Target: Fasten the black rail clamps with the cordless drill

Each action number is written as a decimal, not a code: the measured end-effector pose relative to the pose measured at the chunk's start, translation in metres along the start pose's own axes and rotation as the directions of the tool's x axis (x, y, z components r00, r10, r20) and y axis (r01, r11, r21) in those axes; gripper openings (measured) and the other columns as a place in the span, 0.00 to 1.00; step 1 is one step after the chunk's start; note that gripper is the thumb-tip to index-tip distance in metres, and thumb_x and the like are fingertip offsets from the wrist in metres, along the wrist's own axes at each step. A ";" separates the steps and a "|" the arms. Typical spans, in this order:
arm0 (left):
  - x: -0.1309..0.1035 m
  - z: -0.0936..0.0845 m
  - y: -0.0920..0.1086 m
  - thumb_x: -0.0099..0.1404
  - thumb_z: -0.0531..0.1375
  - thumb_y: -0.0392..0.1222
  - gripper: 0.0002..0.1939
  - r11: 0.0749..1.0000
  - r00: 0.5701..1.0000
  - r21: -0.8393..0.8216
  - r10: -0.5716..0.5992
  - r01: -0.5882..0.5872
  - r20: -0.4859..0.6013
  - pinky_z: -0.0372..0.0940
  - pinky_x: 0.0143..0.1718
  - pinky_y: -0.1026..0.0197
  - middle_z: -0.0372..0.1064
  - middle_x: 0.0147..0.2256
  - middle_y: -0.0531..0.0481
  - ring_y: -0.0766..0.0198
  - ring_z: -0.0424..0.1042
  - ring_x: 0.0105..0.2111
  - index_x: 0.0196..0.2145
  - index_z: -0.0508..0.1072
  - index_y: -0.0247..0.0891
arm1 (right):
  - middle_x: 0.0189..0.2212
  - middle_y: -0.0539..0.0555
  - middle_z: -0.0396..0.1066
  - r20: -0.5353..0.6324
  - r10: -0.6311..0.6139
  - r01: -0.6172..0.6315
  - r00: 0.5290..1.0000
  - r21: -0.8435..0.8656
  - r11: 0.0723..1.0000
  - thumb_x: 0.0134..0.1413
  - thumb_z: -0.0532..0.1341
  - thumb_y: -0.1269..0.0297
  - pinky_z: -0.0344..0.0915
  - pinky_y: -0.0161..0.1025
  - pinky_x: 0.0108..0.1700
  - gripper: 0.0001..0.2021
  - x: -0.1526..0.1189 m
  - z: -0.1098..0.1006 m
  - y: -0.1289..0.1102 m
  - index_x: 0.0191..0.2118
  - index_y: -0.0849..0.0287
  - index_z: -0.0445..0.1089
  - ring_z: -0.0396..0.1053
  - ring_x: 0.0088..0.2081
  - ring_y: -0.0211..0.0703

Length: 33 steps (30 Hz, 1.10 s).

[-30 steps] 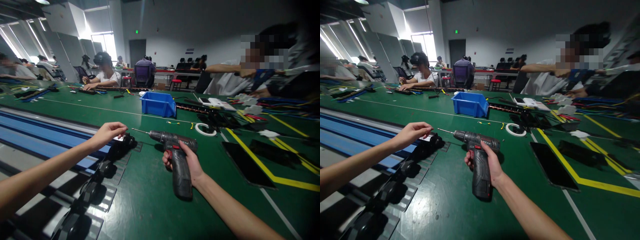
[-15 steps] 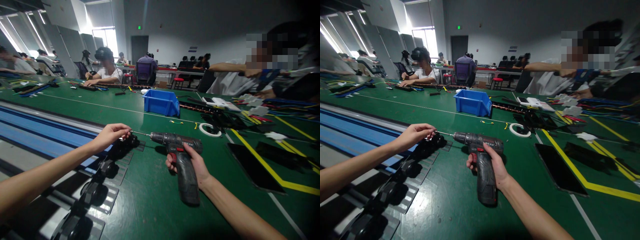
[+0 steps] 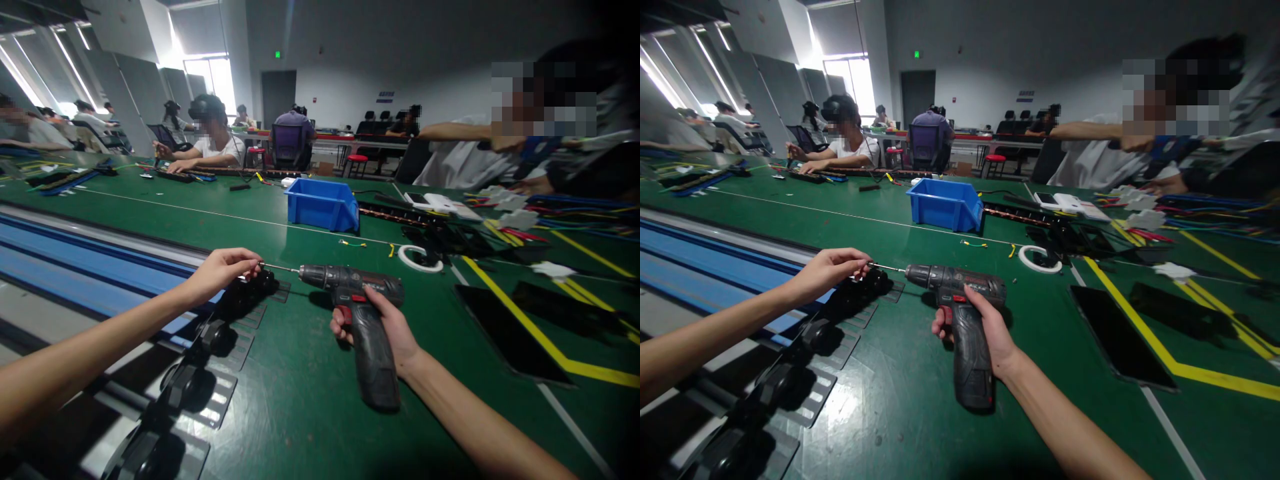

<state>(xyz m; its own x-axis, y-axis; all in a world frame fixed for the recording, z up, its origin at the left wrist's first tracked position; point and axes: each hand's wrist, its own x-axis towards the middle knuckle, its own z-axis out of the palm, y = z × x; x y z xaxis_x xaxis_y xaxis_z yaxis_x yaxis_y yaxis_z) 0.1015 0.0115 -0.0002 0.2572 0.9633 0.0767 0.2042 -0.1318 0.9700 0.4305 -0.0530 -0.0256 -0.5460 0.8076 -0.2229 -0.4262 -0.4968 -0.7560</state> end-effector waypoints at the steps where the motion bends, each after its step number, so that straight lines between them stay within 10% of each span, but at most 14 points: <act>1: 0.000 0.000 0.000 0.60 0.65 0.52 0.19 1.000 1.000 0.012 0.004 -0.004 0.007 0.67 0.38 0.60 0.76 0.35 0.46 0.63 0.72 0.33 0.42 0.77 0.35 | 0.31 0.62 0.74 -0.002 0.003 -0.003 1.000 0.008 1.000 0.60 0.55 0.42 0.68 0.34 0.35 0.28 0.000 0.000 0.000 0.31 0.67 0.74 0.72 0.32 0.43; 11: -0.006 0.004 0.011 0.62 0.61 0.47 0.18 0.983 0.997 0.168 0.078 -0.074 -0.019 0.65 0.49 0.56 0.76 0.42 0.46 0.59 0.73 0.43 0.48 0.76 0.37 | 0.31 0.63 0.74 -0.013 0.024 -0.023 1.000 0.053 0.998 0.59 0.56 0.43 0.69 0.33 0.33 0.27 -0.001 0.000 -0.001 0.33 0.68 0.74 0.72 0.31 0.43; 17: -0.017 0.008 0.013 0.63 0.58 0.48 0.17 0.829 0.947 0.541 0.274 -0.145 -0.166 0.65 0.44 0.56 0.73 0.40 0.45 0.57 0.72 0.41 0.46 0.70 0.37 | 0.30 0.61 0.73 -0.103 0.008 0.008 0.995 0.159 0.987 0.61 0.56 0.47 0.72 0.34 0.33 0.23 0.001 0.002 -0.001 0.33 0.66 0.73 0.73 0.32 0.43; 33: -0.020 0.009 0.005 0.67 0.51 0.52 0.19 0.421 0.993 0.900 0.072 -0.114 0.092 0.57 0.34 0.58 0.74 0.29 0.43 0.55 0.72 0.31 0.30 0.76 0.38 | 0.31 0.60 0.74 -0.163 0.030 -0.005 0.986 0.150 0.989 0.63 0.58 0.50 0.75 0.38 0.37 0.19 0.008 -0.001 -0.002 0.33 0.64 0.71 0.74 0.34 0.45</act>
<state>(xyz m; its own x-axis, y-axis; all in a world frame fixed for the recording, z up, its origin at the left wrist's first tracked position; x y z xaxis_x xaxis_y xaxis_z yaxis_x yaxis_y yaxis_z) 0.1054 -0.0108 0.0009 0.3569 0.9258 0.1247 0.9068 -0.3754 0.1918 0.4277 -0.0451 -0.0261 -0.4334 0.8335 -0.3426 -0.5269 -0.5428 -0.6540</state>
